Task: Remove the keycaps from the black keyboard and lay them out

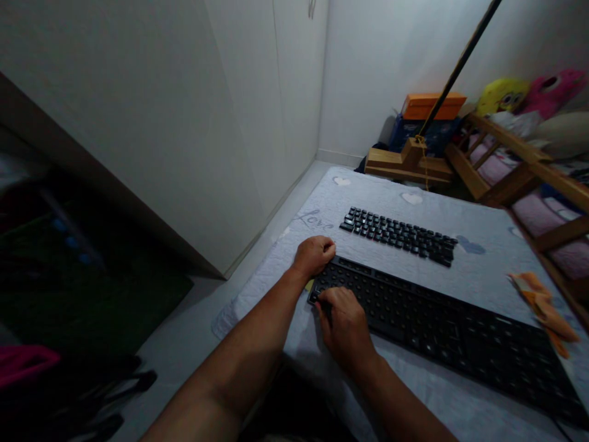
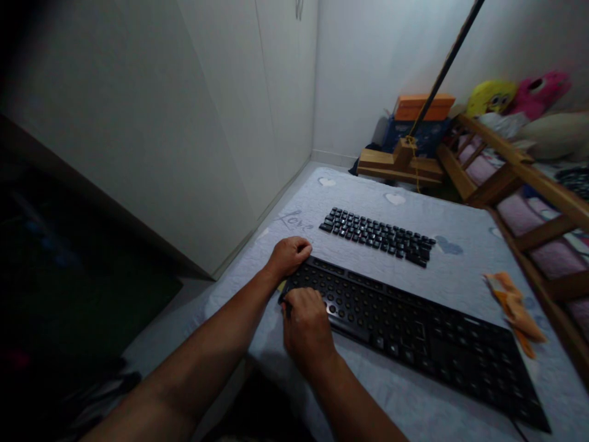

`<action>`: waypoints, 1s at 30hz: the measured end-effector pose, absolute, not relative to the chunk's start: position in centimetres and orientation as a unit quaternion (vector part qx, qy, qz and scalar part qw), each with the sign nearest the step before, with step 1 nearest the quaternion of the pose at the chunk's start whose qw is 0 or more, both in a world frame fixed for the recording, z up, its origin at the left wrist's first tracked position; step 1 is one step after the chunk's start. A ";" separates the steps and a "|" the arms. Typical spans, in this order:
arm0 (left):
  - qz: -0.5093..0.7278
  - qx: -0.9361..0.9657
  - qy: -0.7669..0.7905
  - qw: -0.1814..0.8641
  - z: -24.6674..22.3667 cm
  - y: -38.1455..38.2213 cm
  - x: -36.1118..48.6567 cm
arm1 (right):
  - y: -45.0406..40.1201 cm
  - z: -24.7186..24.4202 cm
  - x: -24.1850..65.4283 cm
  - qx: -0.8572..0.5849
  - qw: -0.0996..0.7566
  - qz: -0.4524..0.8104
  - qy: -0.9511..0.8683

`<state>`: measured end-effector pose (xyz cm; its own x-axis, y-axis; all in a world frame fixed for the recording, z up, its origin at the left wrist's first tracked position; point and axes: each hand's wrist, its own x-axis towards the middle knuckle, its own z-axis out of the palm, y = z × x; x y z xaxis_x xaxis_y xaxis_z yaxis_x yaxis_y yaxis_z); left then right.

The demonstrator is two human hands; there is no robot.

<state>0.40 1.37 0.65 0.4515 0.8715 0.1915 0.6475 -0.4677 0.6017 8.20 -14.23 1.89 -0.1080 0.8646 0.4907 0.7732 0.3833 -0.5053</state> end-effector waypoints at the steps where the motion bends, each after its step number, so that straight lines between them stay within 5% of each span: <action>1: 0.247 0.820 0.462 0.229 0.6 1.4 0.4 | -14.3 1.9 8.2 -0.550 0.375 0.054 -0.744; 7: 0.253 0.821 0.458 0.228 0.7 1.4 0.4 | -14.7 2.1 7.9 -0.529 0.372 0.031 -0.762; 19: 0.252 0.821 0.458 0.230 0.7 1.3 0.4 | -14.0 2.9 9.2 -0.567 0.430 0.174 -0.680; 30: 0.355 0.751 0.417 0.370 1.4 2.0 -0.4 | -13.5 4.3 11.1 -0.573 0.538 0.288 -0.547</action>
